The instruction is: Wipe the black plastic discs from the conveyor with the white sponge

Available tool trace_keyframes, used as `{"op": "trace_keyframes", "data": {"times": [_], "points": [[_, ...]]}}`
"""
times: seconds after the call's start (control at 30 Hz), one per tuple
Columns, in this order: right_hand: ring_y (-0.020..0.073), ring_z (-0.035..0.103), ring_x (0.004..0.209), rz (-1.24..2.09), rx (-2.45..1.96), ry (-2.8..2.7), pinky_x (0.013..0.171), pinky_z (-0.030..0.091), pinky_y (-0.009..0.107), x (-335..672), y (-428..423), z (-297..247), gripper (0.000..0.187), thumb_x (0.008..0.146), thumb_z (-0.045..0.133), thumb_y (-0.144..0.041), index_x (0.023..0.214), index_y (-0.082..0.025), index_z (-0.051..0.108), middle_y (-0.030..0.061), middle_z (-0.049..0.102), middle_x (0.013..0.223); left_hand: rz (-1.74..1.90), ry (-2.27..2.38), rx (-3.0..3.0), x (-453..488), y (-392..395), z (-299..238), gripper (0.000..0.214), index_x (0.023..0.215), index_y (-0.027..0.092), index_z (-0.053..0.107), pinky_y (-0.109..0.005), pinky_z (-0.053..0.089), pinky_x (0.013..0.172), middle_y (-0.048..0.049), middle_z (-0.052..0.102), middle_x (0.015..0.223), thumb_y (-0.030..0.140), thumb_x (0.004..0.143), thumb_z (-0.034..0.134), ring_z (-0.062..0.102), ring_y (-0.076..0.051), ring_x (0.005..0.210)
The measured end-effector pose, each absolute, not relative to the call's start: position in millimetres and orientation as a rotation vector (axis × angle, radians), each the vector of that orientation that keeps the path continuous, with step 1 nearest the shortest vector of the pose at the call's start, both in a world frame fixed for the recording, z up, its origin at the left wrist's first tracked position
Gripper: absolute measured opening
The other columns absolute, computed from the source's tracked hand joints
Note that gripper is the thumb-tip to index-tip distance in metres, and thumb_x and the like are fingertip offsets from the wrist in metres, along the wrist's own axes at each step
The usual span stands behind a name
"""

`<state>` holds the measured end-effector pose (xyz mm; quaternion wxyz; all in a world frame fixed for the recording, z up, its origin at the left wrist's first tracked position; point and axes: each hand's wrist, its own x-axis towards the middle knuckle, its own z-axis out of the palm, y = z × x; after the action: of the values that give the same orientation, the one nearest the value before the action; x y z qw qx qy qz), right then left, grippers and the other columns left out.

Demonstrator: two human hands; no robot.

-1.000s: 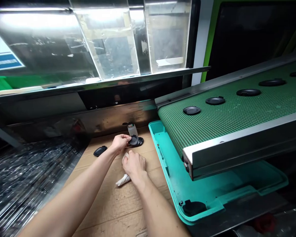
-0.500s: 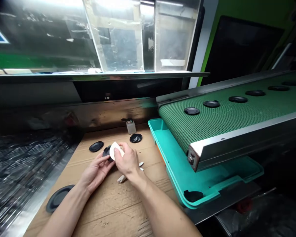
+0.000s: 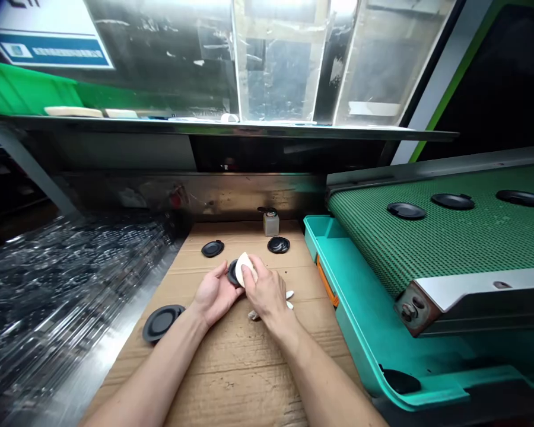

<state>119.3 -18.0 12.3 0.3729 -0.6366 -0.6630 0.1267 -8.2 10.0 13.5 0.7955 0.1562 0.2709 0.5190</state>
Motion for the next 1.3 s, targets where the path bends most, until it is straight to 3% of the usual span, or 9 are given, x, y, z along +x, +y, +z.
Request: {"op": "trace_keyframes", "data": {"times": [0.17,0.37,0.73,1.07,1.2,1.3], "points": [[0.0254,0.069,0.079,0.166,-1.864,-1.79,0.072,0.049,0.034,106.4,-21.1,26.8,0.045,0.097,0.037,-0.055,0.138,-0.042,0.049,0.0048,0.073,0.089,1.113,0.528,0.39,0.4,5.6,14.4,0.039,0.114,0.008,0.062,-0.043,0.047,0.104,-0.0186,0.066,0.119,0.032,0.099,0.036,0.061,-0.027,0.116],[0.0262,0.069,0.076,0.152,-1.973,-1.844,0.071,0.049,0.035,102.7,-24.5,32.5,0.054,0.098,0.032,-0.058,0.147,-0.038,0.038,0.0079,0.072,0.087,1.142,0.567,0.427,-1.3,3.1,17.5,0.036,0.117,0.01,0.061,-0.045,0.047,0.104,-0.0176,0.064,0.123,0.032,0.099,0.039,0.06,-0.027,0.117],[0.0266,0.069,0.081,0.17,-1.992,-1.757,0.074,0.049,0.035,106.0,-18.4,32.5,0.052,0.099,0.027,-0.058,0.145,-0.038,0.042,0.008,0.073,0.092,1.186,0.594,0.439,-4.4,3.5,13.6,0.033,0.115,0.009,0.063,-0.043,0.047,0.104,-0.0176,0.067,0.119,0.028,0.098,0.042,0.061,-0.027,0.116],[0.0254,0.068,0.077,0.14,-1.844,-1.757,0.071,0.048,0.032,108.7,-17.0,26.3,0.049,0.097,0.039,-0.054,0.14,-0.034,0.049,0.0072,0.073,0.086,1.184,0.591,0.41,-5.3,2.2,16.2,0.029,0.105,0.007,0.066,-0.041,0.052,0.098,-0.0187,0.07,0.108,0.027,0.096,0.046,0.065,-0.027,0.109],[0.0222,0.067,0.088,0.202,-1.741,-1.52,0.076,0.047,0.028,124.8,-4.1,27.8,0.04,0.097,0.041,-0.05,0.126,-0.029,0.06,0.0051,0.072,0.098,1.146,0.615,0.442,-5.5,4.3,10.8,0.028,0.105,0.007,0.064,-0.046,0.055,0.091,-0.0178,0.071,0.101,0.027,0.096,0.046,0.068,-0.027,0.099],[0.0188,0.067,0.081,0.245,-1.585,-1.467,0.07,0.046,0.025,129.8,-6.9,25.8,0.039,0.098,0.04,-0.051,0.121,-0.027,0.06,0.0022,0.072,0.095,1.15,0.629,0.426,-6.2,7.9,6.3,0.031,0.104,0.006,0.063,-0.047,0.055,0.089,-0.0184,0.071,0.1,0.029,0.097,0.043,0.068,-0.027,0.096]]}}
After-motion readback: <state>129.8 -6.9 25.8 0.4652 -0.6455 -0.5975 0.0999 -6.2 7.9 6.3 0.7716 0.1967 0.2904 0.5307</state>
